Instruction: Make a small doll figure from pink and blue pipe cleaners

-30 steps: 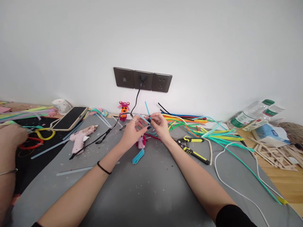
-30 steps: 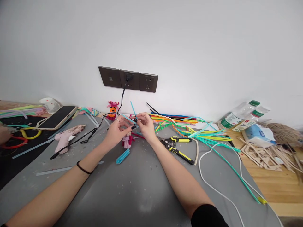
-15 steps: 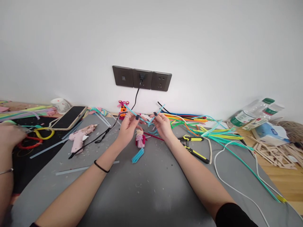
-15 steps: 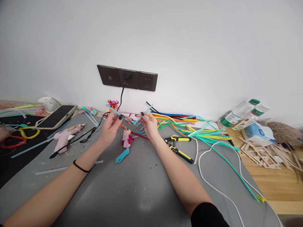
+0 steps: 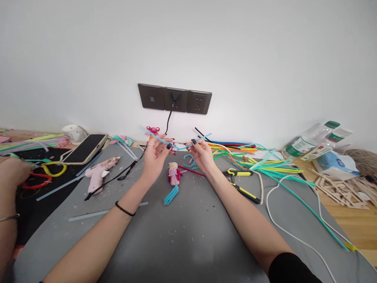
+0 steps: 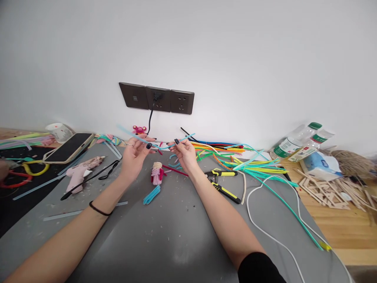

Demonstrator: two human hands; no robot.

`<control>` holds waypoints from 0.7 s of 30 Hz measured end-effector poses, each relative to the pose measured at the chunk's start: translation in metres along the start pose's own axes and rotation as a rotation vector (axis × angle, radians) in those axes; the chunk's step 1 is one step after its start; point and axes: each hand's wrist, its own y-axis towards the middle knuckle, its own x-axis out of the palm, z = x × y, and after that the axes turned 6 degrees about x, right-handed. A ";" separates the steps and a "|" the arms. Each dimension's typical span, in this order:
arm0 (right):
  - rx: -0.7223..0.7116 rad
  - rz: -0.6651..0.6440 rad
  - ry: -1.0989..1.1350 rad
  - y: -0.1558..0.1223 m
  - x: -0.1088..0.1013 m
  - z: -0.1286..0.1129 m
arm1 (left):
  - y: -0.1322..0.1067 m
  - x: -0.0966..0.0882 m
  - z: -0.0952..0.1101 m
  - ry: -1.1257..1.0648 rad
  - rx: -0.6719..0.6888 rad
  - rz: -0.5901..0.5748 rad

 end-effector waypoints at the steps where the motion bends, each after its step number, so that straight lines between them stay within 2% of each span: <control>1: 0.014 -0.025 -0.009 -0.002 0.003 0.000 | 0.000 -0.001 0.001 0.055 0.009 -0.017; 5: 0.046 -0.144 -0.097 -0.008 0.011 0.003 | -0.003 -0.005 0.004 0.294 0.001 -0.085; 8: -0.056 -0.218 -0.241 -0.012 0.016 0.002 | -0.003 -0.007 0.003 0.435 -0.041 -0.166; 10: -0.118 -0.279 -0.341 -0.015 0.018 -0.001 | -0.002 -0.007 0.001 0.499 -0.081 -0.288; 13: -0.064 -0.359 -0.406 -0.017 0.021 -0.002 | -0.003 -0.005 0.000 0.532 -0.121 -0.496; 14: -0.030 -0.345 -0.408 -0.017 0.020 -0.001 | -0.003 -0.003 0.000 0.530 -0.128 -0.539; 16: -0.003 -0.229 -0.404 -0.015 0.018 0.001 | -0.005 -0.002 0.002 0.505 -0.145 -0.559; 18: -0.053 -0.050 -0.390 -0.011 0.014 0.002 | -0.005 -0.002 0.004 0.485 -0.126 -0.503; 21: -0.128 0.117 -0.347 -0.006 0.008 0.003 | -0.005 -0.005 0.005 0.514 0.044 -0.414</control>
